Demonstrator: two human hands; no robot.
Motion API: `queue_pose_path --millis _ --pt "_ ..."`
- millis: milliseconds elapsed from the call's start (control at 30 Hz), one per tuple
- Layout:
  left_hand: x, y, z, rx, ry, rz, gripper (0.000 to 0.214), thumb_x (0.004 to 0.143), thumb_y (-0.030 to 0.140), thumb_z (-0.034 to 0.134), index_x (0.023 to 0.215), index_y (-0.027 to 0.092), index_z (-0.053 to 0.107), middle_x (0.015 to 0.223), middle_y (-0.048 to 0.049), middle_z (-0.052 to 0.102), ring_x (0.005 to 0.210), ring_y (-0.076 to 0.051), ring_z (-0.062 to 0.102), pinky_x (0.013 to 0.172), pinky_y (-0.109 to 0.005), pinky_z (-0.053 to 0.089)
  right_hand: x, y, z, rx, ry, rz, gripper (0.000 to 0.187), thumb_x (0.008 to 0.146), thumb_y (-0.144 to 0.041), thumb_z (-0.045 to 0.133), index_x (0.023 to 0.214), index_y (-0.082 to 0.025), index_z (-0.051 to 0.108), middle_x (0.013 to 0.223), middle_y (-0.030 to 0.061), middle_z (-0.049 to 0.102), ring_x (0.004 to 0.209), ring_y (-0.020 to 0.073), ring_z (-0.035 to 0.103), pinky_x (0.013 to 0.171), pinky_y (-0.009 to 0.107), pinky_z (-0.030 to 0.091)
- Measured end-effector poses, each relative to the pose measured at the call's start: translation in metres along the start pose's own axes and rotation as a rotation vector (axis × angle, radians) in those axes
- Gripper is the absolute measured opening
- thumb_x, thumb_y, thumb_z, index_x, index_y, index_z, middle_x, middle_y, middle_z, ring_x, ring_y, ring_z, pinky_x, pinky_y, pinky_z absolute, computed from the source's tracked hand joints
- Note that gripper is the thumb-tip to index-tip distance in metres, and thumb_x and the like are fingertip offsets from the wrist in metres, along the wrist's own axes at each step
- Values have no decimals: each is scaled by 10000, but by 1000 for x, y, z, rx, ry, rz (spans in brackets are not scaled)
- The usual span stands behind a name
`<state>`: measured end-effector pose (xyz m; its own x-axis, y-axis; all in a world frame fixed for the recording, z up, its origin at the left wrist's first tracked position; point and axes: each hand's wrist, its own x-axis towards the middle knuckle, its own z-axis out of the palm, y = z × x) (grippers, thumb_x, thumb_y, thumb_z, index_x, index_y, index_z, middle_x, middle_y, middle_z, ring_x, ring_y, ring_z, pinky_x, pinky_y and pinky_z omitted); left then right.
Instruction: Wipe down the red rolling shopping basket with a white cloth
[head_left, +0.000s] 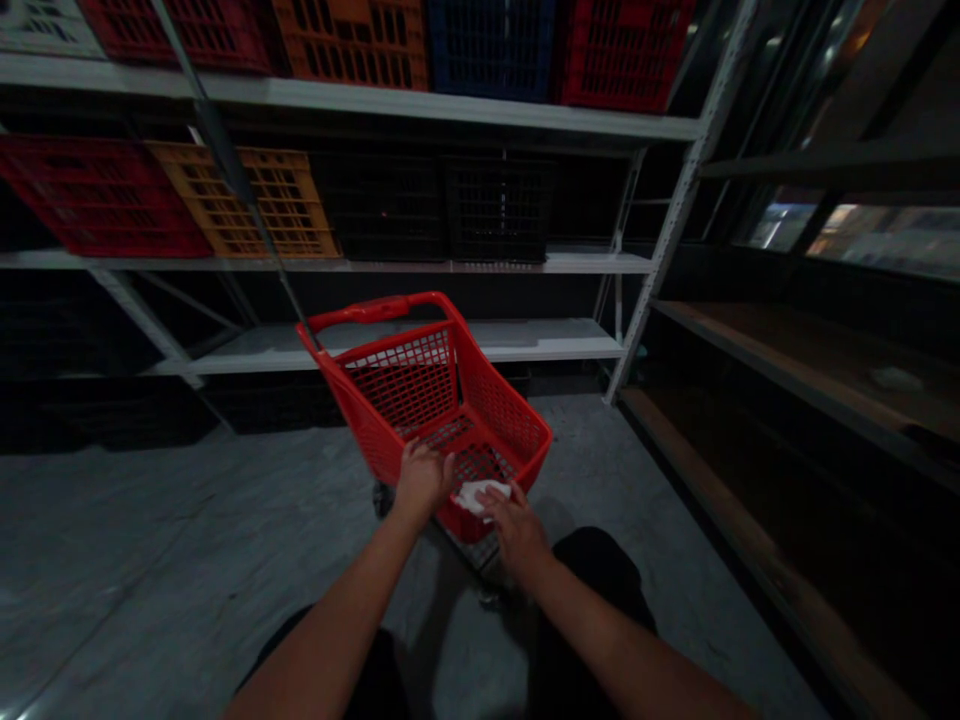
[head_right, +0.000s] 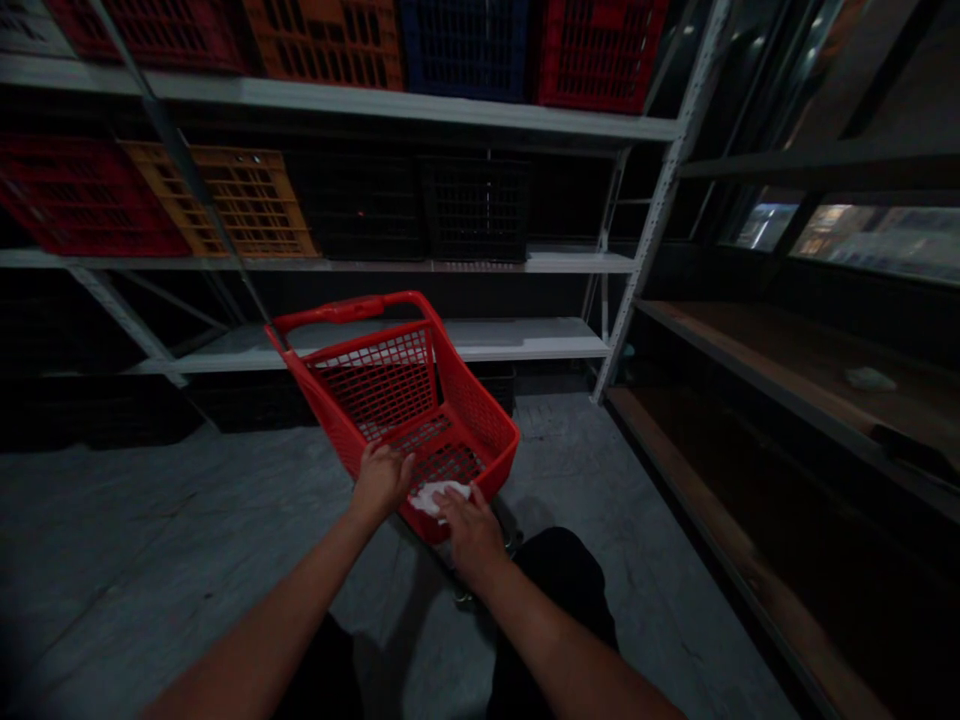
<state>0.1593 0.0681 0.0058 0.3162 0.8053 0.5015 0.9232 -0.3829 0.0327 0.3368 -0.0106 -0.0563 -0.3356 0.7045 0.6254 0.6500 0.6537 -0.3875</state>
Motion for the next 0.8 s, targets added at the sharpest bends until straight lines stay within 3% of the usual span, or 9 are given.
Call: queue_pose_path --millis 100,167,267,400,467,600,700,800 --pt "0 -1 1 -16 -16 -4 459 884 330 278 666 143 636 651 -74 651 757 -194 568 963 -423 279 6 38 -18 -59 65 31 427 817 -41 336 1186 -167 511 1133 77 619 1177 170 471 1080 462 193" --pt "0 1 1 -18 -19 -17 466 885 335 273 648 149 628 650 -72 650 752 -189 565 971 -422 269 8 49 -21 -79 125 89 436 805 -35 329 1175 -160 522 1105 83 630 1183 174 464 1083 459 196" --pt "1 6 1 -21 -18 -37 467 884 337 270 640 154 623 644 -69 648 753 -189 561 973 -422 261 6 28 -6 -33 137 116 443 800 -42 333 1181 -171 518 1116 79 625 1199 179 445 1082 443 217" --pt "-4 1 -3 -61 -28 -24 440 872 330 298 611 164 610 628 -61 642 742 -187 551 954 -421 268 -3 -19 19 35 29 27 483 815 -52 333 1278 -154 423 1207 86 571 1230 167 408 1067 415 271" --pt "-9 -6 -7 -98 -38 24 427 866 333 314 579 179 590 617 -41 635 727 -173 541 944 -414 268 -5 -18 18 44 -15 -71 496 822 -45 327 1296 -166 402 1216 70 568 1227 149 411 1062 395 288" --pt "-19 -24 -13 -127 -71 101 417 858 364 339 554 188 565 591 -11 613 707 -153 528 916 -408 270 2 38 -11 5 -24 -220 487 815 -34 328 1257 -197 451 1217 43 571 1209 140 432 1054 393 301" --pt "-25 -35 -15 -124 -78 115 410 855 374 347 557 186 556 586 -6 601 698 -149 523 892 -405 275 15 85 -34 -62 43 -131 530 769 6 309 1238 -180 474 1200 63 579 1199 155 444 1050 428 298" --pt "-30 -43 -17 -116 -62 108 411 849 375 352 533 186 534 556 -2 578 670 -145 513 884 -398 280 23 91 -33 -75 130 -23 519 752 11 306 1206 -149 499 1182 96 583 1187 178 456 1037 458 309"
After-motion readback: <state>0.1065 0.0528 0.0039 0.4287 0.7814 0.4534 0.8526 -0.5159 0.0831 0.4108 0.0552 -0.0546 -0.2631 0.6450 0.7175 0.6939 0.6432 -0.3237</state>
